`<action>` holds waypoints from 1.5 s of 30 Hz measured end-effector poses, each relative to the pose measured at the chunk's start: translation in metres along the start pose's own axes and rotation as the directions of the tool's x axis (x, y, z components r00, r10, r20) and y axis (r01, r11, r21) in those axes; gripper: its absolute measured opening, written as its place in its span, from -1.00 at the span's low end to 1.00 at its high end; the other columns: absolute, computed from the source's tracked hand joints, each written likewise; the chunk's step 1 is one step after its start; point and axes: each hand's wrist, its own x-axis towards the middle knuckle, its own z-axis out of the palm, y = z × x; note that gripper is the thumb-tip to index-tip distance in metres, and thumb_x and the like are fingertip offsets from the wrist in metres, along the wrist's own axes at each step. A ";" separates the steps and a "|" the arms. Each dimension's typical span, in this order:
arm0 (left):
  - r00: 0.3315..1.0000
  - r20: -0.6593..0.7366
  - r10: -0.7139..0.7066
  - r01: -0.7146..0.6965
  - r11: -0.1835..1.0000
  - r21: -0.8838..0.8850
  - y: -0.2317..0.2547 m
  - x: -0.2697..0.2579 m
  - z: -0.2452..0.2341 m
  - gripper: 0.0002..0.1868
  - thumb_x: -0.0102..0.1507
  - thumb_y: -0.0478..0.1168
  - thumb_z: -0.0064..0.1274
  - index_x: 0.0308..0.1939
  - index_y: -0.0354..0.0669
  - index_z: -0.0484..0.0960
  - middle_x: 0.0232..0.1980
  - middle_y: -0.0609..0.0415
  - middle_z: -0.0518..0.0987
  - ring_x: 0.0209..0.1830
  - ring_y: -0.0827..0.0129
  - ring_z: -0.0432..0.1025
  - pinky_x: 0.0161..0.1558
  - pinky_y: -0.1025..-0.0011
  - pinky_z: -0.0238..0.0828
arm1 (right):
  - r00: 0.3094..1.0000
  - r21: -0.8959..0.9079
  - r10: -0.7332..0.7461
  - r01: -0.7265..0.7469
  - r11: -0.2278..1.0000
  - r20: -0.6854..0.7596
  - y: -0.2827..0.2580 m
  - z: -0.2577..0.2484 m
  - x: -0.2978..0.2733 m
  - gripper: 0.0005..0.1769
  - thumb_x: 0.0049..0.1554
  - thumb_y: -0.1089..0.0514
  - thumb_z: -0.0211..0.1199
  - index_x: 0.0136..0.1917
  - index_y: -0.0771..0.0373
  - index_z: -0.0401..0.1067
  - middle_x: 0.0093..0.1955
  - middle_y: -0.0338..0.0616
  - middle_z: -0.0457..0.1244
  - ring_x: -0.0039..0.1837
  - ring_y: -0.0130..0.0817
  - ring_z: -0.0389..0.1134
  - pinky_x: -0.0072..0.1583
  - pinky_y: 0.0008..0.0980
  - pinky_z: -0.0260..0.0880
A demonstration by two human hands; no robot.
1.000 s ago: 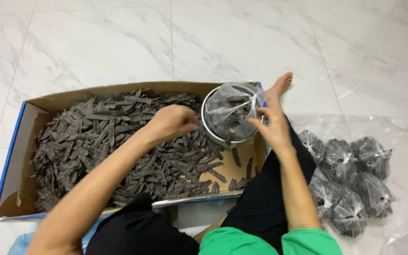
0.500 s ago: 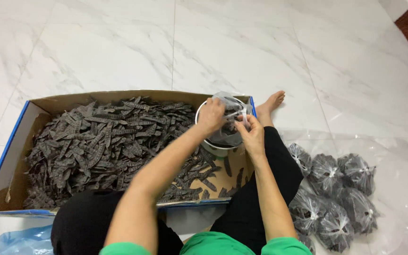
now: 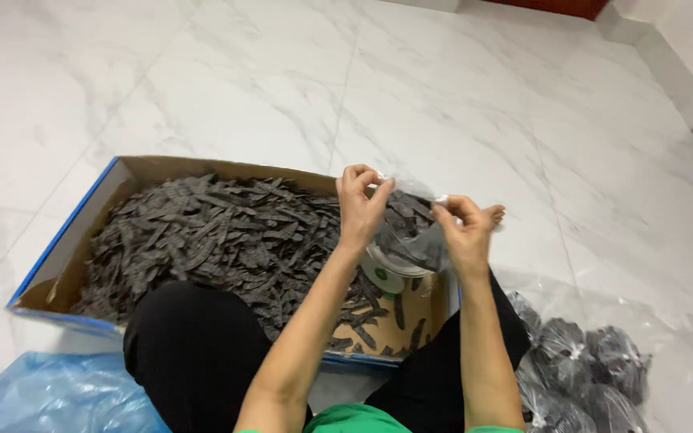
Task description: The person places several seed pods into a small clear plastic bag by hand.
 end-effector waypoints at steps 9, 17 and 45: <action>0.985 0.130 -0.117 0.150 0.947 -0.283 0.018 -0.070 -0.095 -0.80 0.32 -0.27 0.10 0.01 -0.21 0.66 -0.11 0.09 0.67 -0.11 0.44 0.55 -0.04 0.49 0.52 | 0.928 0.360 0.156 -0.281 0.890 0.339 -0.034 0.038 -0.042 -0.88 0.15 0.21 0.32 -0.04 0.27 0.58 -0.14 -0.20 0.45 -0.07 -0.47 0.45 0.05 -0.45 0.46; 0.897 0.284 -0.338 0.327 0.941 0.085 -0.055 -0.123 -0.141 -0.45 0.23 -0.32 0.14 0.34 -0.16 0.57 -0.31 0.11 0.52 -0.34 0.48 0.38 -0.31 0.49 0.37 | 0.868 0.324 0.108 -0.293 0.899 0.484 -0.025 0.094 -0.101 -0.90 0.12 0.21 0.35 -0.13 0.30 0.53 -0.15 -0.19 0.35 -0.07 -0.41 0.34 0.01 -0.41 0.35; 0.763 0.567 -0.309 0.097 0.923 0.372 -0.194 -0.219 -0.092 -0.75 0.35 -0.31 -0.18 0.09 -0.28 0.44 -0.11 -0.40 0.58 -0.02 -0.34 0.45 -0.08 -0.07 0.37 | 0.534 0.227 0.472 -0.795 0.563 0.702 0.156 0.177 -0.225 -0.70 0.25 0.05 0.27 -0.02 0.35 0.60 -0.33 -0.31 0.27 -0.34 -0.60 0.18 -0.28 -0.55 0.15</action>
